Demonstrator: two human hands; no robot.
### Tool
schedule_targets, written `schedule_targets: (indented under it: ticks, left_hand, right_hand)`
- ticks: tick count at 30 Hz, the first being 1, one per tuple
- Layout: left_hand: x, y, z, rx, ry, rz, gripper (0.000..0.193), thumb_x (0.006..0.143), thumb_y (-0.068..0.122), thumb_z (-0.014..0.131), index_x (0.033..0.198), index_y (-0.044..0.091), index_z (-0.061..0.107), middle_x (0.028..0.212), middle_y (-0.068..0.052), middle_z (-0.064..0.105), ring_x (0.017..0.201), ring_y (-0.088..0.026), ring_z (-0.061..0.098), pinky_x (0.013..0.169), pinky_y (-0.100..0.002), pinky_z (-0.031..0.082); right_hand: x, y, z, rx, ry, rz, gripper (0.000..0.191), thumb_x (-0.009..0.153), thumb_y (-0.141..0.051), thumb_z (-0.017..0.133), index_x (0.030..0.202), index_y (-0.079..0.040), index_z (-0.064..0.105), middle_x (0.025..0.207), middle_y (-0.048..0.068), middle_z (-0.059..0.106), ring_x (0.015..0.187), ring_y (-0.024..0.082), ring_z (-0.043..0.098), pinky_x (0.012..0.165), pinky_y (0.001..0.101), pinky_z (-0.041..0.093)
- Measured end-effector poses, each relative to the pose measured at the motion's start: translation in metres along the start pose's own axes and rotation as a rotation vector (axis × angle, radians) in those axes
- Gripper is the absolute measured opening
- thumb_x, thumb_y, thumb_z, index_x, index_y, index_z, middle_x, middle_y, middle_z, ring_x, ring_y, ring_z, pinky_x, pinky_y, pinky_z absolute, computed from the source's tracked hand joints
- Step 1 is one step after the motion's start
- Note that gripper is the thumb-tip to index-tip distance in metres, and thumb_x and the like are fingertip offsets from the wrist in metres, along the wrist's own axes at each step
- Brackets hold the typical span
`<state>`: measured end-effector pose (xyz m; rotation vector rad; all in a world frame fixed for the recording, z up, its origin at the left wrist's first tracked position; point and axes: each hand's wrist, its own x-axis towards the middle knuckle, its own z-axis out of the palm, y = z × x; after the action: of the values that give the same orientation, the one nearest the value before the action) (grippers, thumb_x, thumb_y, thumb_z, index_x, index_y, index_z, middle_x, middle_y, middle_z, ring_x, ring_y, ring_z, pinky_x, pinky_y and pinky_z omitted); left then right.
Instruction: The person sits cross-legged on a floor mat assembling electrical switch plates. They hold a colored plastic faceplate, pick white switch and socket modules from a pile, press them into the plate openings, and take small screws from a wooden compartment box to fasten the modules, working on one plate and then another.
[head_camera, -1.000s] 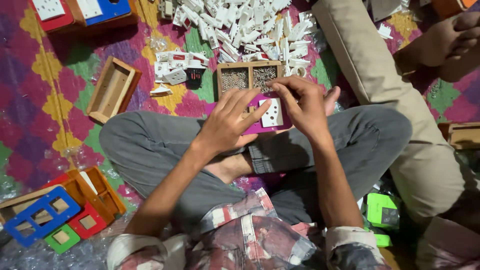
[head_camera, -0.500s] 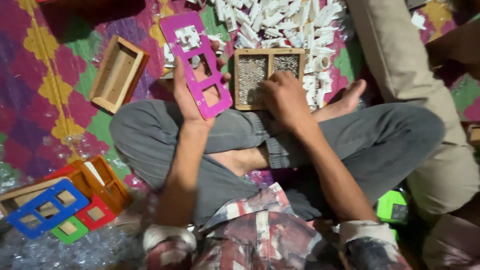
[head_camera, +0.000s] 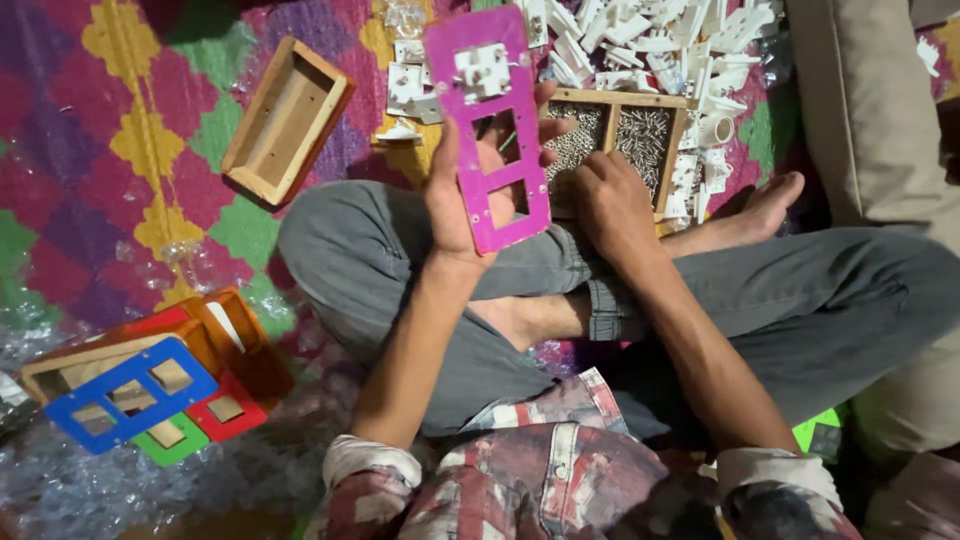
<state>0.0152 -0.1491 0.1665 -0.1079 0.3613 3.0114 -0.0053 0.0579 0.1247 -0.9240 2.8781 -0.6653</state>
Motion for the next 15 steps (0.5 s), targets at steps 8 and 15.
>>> schedule_targets:
  ticks: [8,15]
  left_hand:
    - [-0.003,-0.039,0.005,0.063,-0.03,0.004,0.054,0.116,0.041,0.049,0.151,0.0,0.048,0.136,-0.023,0.06,0.12,-0.031,0.062,0.099,-0.047,0.054]
    - [0.0,-0.067,0.003,0.1,-0.041,-0.049,0.053,0.113,0.04,0.05,0.147,0.0,0.05,0.137,-0.021,0.063,0.12,-0.029,0.063,0.102,-0.048,0.054]
  right_hand:
    - [-0.019,0.02,-0.023,0.333,0.095,0.242,0.017,0.085,0.005,0.07,0.101,-0.002,0.072,0.094,0.019,0.07,0.088,0.037,0.07,0.075,0.0442,0.056]
    - [-0.03,0.029,-0.046,0.386,0.131,0.236,0.024,0.08,0.011,0.072,0.1,-0.001,0.075,0.092,0.015,0.073,0.085,0.03,0.073,0.074,0.0384,0.057]
